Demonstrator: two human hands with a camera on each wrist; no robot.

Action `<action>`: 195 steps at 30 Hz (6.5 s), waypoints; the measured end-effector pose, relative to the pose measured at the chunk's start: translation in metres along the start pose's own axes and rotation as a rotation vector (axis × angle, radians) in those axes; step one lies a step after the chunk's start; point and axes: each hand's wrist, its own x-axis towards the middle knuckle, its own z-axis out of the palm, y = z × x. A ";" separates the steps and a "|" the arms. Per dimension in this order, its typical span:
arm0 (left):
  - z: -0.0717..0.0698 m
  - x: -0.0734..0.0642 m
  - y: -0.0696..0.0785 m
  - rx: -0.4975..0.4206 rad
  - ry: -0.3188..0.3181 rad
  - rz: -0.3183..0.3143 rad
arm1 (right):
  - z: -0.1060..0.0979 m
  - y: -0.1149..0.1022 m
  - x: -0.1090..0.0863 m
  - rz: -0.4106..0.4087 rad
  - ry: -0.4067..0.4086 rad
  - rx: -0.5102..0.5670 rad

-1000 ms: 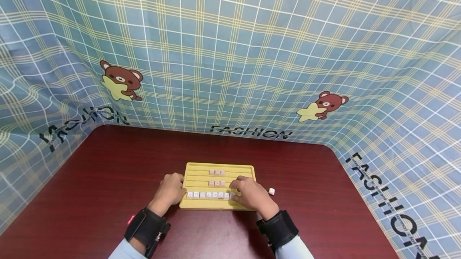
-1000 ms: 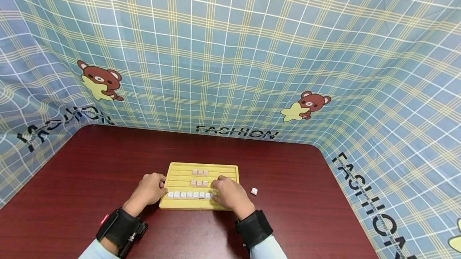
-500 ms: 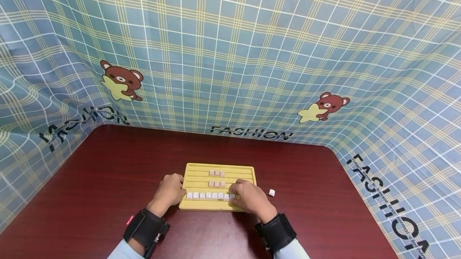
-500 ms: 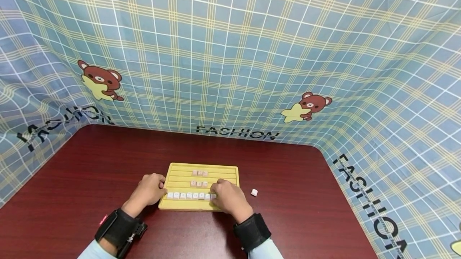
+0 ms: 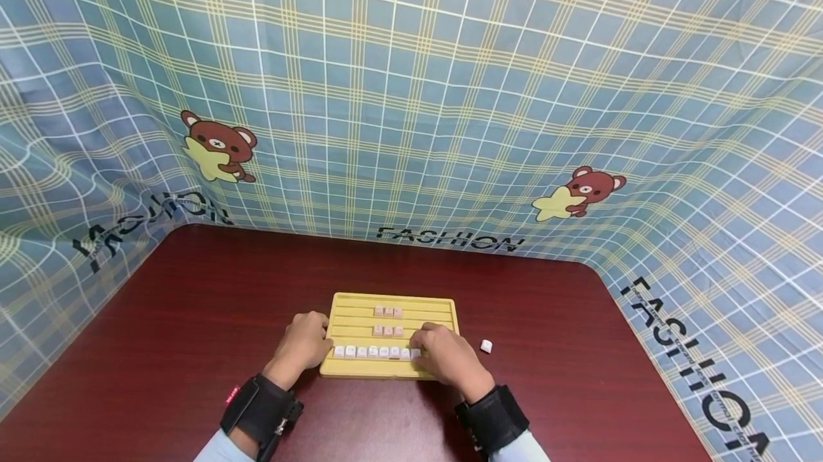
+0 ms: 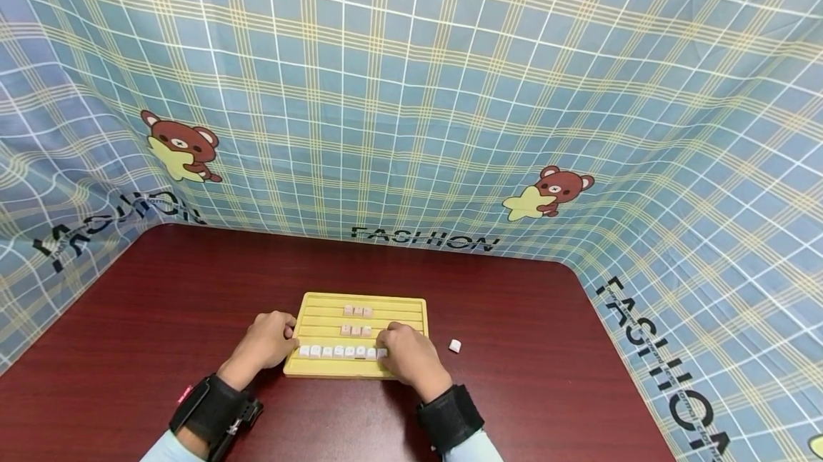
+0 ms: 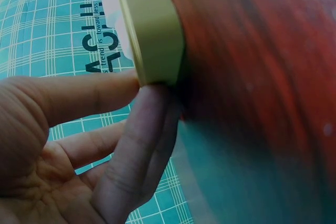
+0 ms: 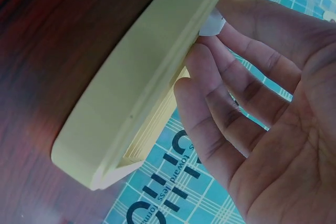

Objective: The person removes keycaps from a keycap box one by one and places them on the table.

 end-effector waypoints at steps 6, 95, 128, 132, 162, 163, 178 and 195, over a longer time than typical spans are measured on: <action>0.001 0.001 -0.003 -0.006 -0.003 -0.002 | 0.001 0.001 0.002 -0.022 0.020 -0.009; 0.004 0.000 -0.002 0.000 0.039 -0.010 | -0.020 0.069 -0.023 0.119 0.169 -0.062; 0.004 -0.002 -0.002 0.003 0.052 0.026 | -0.006 0.075 -0.024 0.167 0.115 -0.084; 0.003 -0.001 -0.002 0.003 0.049 0.021 | -0.006 0.075 -0.024 0.175 0.106 -0.084; 0.002 -0.001 -0.003 -0.012 0.030 0.014 | -0.017 0.049 -0.012 0.045 0.225 -0.119; 0.001 -0.001 -0.003 -0.010 0.030 0.013 | -0.017 0.046 -0.011 0.041 0.221 -0.118; 0.000 0.001 -0.006 0.020 0.050 0.019 | -0.018 0.009 0.002 -0.020 0.090 -0.030; -0.003 0.000 -0.001 -0.008 0.043 0.017 | -0.011 -0.007 0.009 -0.077 0.035 0.006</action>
